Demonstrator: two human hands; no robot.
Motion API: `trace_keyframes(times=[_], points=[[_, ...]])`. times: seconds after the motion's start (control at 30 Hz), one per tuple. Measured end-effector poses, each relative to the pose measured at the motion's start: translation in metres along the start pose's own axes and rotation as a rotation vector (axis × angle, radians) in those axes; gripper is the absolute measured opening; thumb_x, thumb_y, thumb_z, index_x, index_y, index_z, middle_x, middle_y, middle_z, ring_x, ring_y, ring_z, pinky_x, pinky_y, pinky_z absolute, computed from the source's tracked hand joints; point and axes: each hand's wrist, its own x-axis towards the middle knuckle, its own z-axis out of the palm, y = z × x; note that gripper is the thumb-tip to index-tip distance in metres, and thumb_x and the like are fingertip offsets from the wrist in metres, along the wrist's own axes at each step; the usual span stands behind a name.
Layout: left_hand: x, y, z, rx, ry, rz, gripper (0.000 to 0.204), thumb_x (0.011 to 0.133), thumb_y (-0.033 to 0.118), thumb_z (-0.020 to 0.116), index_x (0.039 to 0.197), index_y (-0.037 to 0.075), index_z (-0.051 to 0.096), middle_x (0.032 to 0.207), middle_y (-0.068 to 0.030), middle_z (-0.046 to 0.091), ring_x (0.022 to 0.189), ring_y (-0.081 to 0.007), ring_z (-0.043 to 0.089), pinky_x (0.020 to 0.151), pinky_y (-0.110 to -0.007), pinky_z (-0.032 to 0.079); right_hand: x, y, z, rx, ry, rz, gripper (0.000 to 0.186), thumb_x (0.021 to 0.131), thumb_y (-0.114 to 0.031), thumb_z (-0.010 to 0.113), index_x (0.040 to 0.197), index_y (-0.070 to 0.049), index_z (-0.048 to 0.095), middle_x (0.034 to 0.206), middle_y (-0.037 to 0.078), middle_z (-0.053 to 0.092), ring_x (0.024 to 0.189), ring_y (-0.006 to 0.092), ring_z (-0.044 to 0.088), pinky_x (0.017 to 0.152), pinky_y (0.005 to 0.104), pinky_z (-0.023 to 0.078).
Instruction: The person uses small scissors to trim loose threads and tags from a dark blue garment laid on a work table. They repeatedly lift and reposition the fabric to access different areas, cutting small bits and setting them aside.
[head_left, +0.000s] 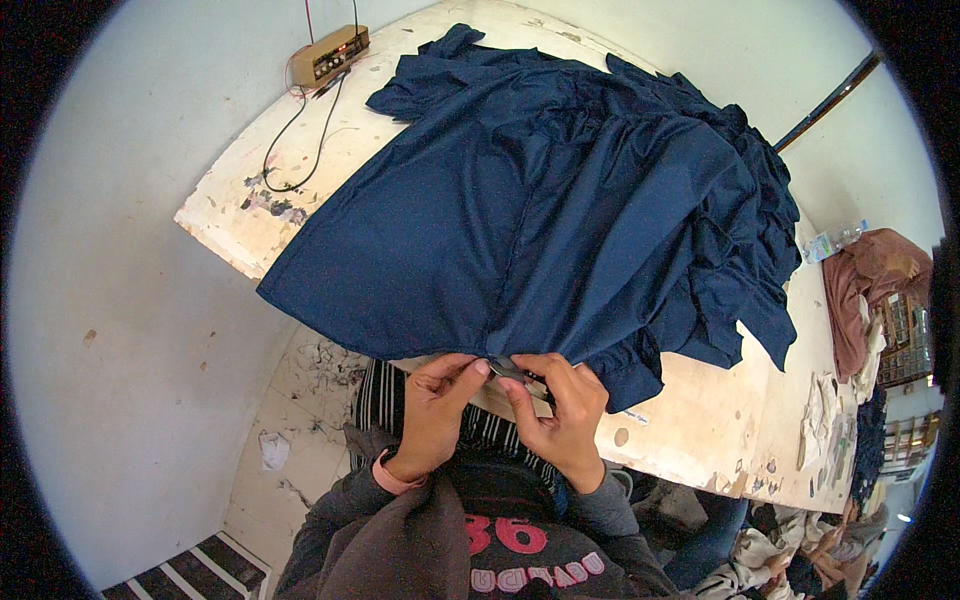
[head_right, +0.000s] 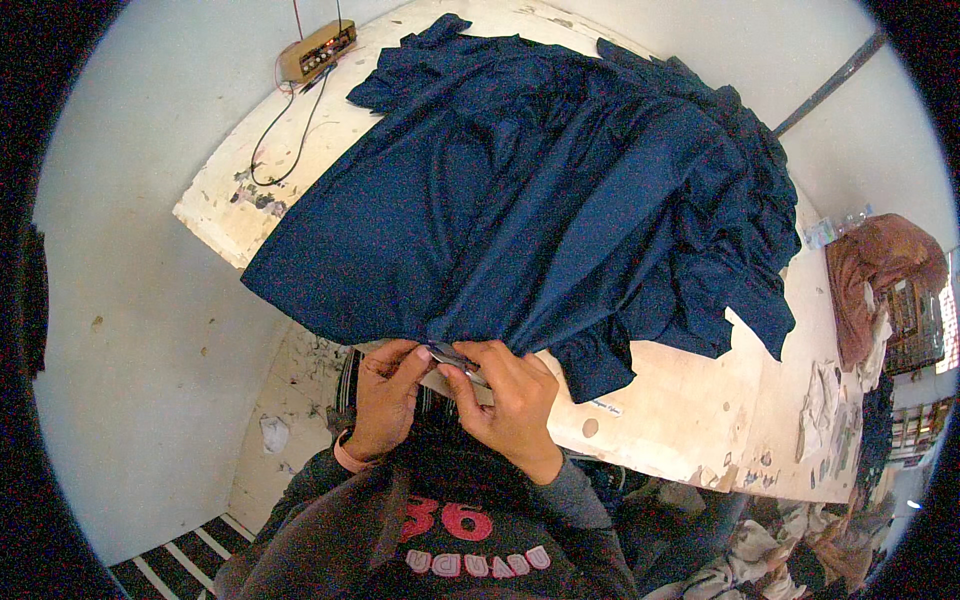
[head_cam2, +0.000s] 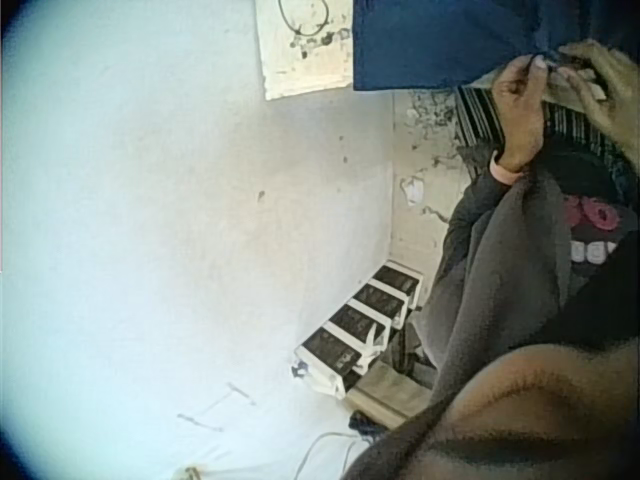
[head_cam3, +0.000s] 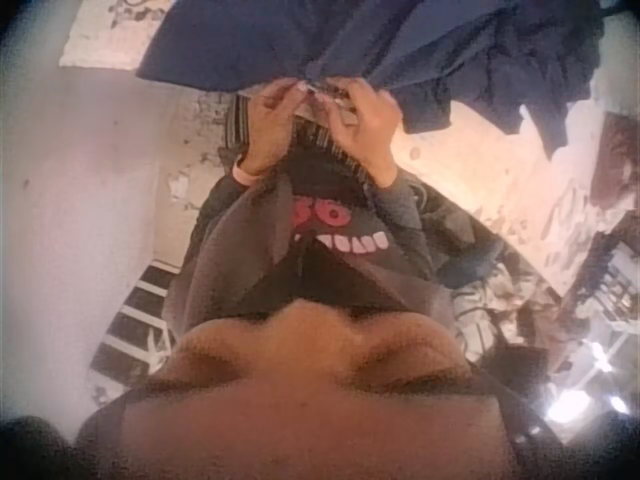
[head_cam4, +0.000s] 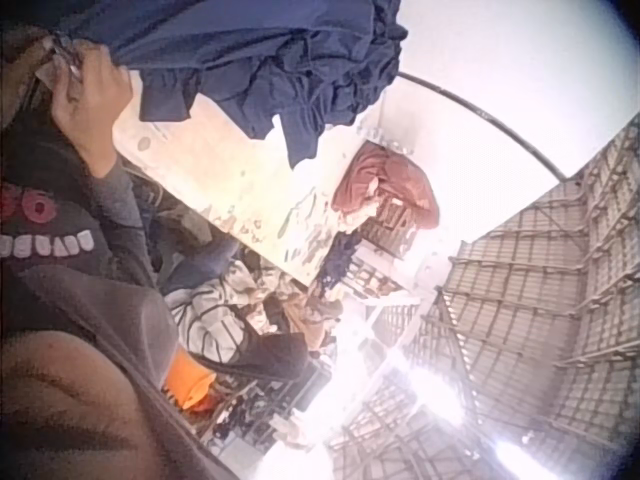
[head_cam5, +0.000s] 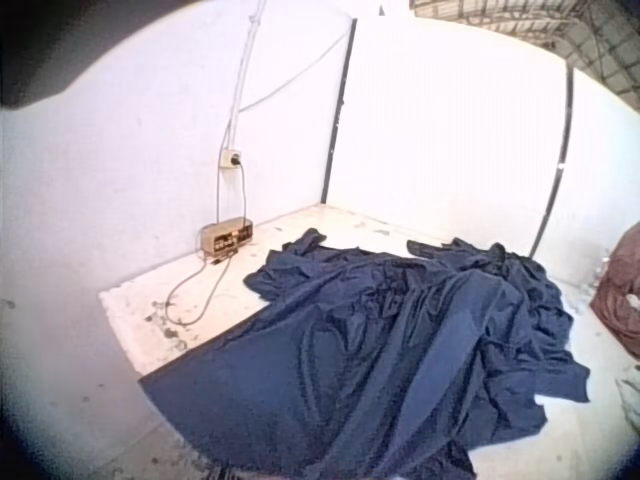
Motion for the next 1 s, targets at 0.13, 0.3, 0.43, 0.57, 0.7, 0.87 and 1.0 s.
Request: trace_keyframes(times=[0.13, 0.3, 0.43, 0.57, 0.7, 0.87, 1.0], points=[[0.000, -0.002, 0.001, -0.025, -0.001, -0.022, 0.012, 0.096, 0.009, 0.069, 0.102, 0.000, 0.073, 0.095, -0.0040, 0.074, 0.086, -0.0070, 0.065, 0.079, -0.021, 0.048, -0.003, 0.000, 0.005, 0.049, 0.046, 0.044, 0.016, 0.079, -0.010, 0.080, 0.090, -0.004, 0.070, 0.078, 0.010, 0.069, 0.064, 0.0238, 0.066, 0.059, 0.0314, 0.044], [0.000, -0.004, 0.001, -0.028, -0.007, -0.016, 0.012, 0.096, 0.010, 0.069, 0.102, 0.000, 0.073, 0.093, -0.0018, 0.073, 0.085, -0.0054, 0.063, 0.077, -0.021, 0.047, -0.005, 0.000, 0.007, 0.071, 0.054, 0.072, 0.015, 0.080, -0.009, 0.079, 0.090, -0.003, 0.070, 0.077, 0.010, 0.070, 0.064, 0.0239, 0.066, 0.059, 0.0313, 0.045], [-0.002, -0.002, -0.001, 0.151, -0.012, 0.024, 0.013, 0.097, 0.010, 0.068, 0.102, 0.000, 0.073, 0.091, 0.0016, 0.070, 0.081, -0.0028, 0.058, 0.073, -0.020, 0.044, 0.000, -0.003, 0.000, 0.071, 0.028, 0.091, 0.017, 0.079, -0.012, 0.081, 0.090, -0.003, 0.071, 0.079, 0.009, 0.070, 0.064, 0.0229, 0.067, 0.060, 0.0309, 0.045], [-0.002, -0.001, -0.005, 0.259, -0.010, 0.048, 0.012, 0.097, 0.008, 0.067, 0.103, -0.001, 0.073, 0.091, 0.0023, 0.068, 0.080, -0.0025, 0.056, 0.071, -0.019, 0.043, 0.005, -0.005, -0.002, 0.005, -0.015, 0.058, 0.021, 0.077, -0.014, 0.082, 0.092, -0.005, 0.071, 0.082, 0.007, 0.071, 0.064, 0.0216, 0.066, 0.059, 0.0308, 0.044], [-0.004, -0.007, -0.004, 0.194, -0.009, 0.077, 0.012, 0.096, 0.006, 0.067, 0.105, -0.001, 0.073, 0.094, -0.0001, 0.070, 0.084, -0.0043, 0.060, 0.074, -0.020, 0.046, 0.006, -0.007, -0.004, -0.070, -0.027, 0.005, 0.021, 0.076, -0.014, 0.082, 0.092, -0.006, 0.071, 0.083, 0.006, 0.072, 0.062, 0.0208, 0.064, 0.057, 0.0314, 0.042], [-0.004, -0.008, -0.004, 0.101, -0.029, 0.047, 0.014, 0.096, 0.005, 0.067, 0.108, -0.001, 0.072, 0.097, -0.0028, 0.071, 0.087, -0.0062, 0.063, 0.077, -0.021, 0.049, 0.007, -0.006, -0.002, -0.110, -0.015, -0.013, 0.019, 0.076, -0.014, 0.082, 0.090, -0.007, 0.072, 0.084, 0.005, 0.072, 0.061, 0.0204, 0.063, 0.056, 0.0318, 0.040], [-0.004, -0.016, -0.010, 0.057, -0.026, 0.060, 0.013, 0.096, 0.004, 0.067, 0.107, -0.001, 0.072, 0.098, -0.0033, 0.072, 0.087, -0.0065, 0.063, 0.078, -0.021, 0.050, 0.008, -0.007, -0.004, -0.078, -0.059, -0.020, 0.018, 0.077, -0.015, 0.081, 0.090, -0.007, 0.072, 0.083, 0.005, 0.071, 0.061, 0.0209, 0.063, 0.055, 0.0321, 0.040]])
